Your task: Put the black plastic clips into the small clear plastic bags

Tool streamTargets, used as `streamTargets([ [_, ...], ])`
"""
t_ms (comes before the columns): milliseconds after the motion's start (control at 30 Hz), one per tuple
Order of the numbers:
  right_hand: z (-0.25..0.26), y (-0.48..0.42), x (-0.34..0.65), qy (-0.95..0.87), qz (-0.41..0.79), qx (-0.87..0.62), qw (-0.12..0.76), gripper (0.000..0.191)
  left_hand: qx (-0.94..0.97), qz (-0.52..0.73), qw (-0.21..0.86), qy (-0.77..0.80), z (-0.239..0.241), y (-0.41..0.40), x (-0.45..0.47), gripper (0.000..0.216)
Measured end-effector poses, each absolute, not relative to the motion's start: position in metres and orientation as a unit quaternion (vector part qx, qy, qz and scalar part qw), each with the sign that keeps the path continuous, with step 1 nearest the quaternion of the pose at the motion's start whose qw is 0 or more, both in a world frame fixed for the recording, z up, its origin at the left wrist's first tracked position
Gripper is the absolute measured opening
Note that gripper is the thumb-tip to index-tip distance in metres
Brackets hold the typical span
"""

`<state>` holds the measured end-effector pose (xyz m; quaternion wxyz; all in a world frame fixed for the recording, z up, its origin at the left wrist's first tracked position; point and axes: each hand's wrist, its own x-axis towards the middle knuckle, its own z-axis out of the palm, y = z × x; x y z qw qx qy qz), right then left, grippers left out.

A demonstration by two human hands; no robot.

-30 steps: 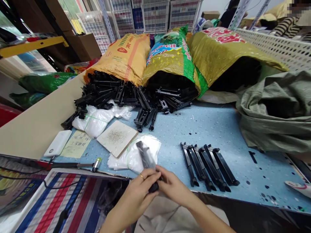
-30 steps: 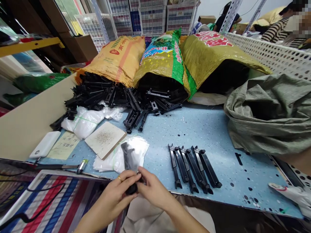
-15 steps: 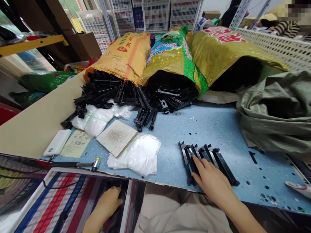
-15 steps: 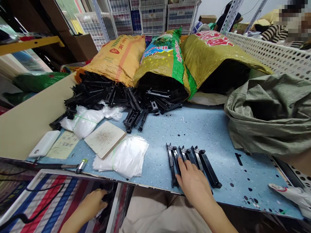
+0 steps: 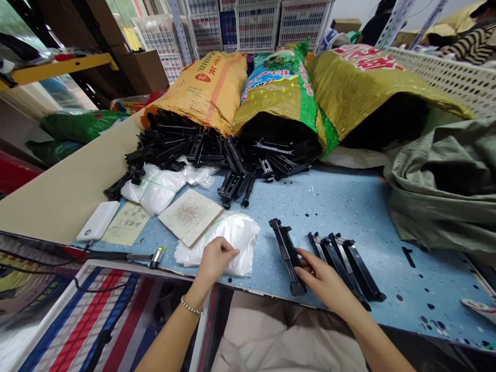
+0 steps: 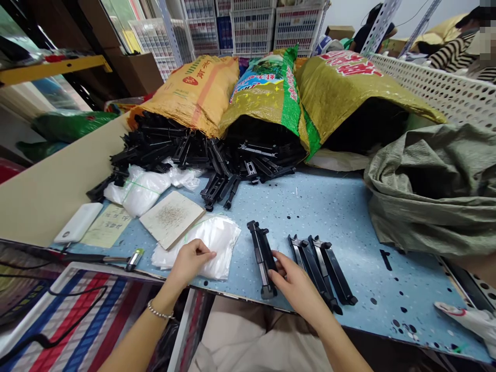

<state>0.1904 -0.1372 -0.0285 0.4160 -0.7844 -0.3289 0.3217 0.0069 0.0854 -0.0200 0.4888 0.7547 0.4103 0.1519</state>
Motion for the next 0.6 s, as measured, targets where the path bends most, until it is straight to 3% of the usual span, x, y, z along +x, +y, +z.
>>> streamTargets([
  [100, -0.025, -0.117, 0.178, -0.231, 0.419, -0.671, 0.567, 0.045, 0.711, 0.121, 0.557, 0.411, -0.015, 0.093, 0.001, 0.032],
  [200, -0.013, -0.090, 0.164, -0.162, 0.486, -0.566, 0.646, 0.038, 0.683, 0.104, 0.596, 0.410, -0.012, 0.092, -0.001, 0.033],
  [400, 0.001, -0.036, 0.138, -0.092, 0.575, -0.333, 0.741, 0.019, 0.685, 0.152, 0.567, 0.432, -0.023, 0.084, 0.007, 0.024],
  [600, -0.023, -0.010, 0.131, -0.045, 0.551, -0.374, 0.745, 0.028, 0.688, 0.207, 0.561, 0.410, -0.011, 0.086, -0.003, 0.020],
])
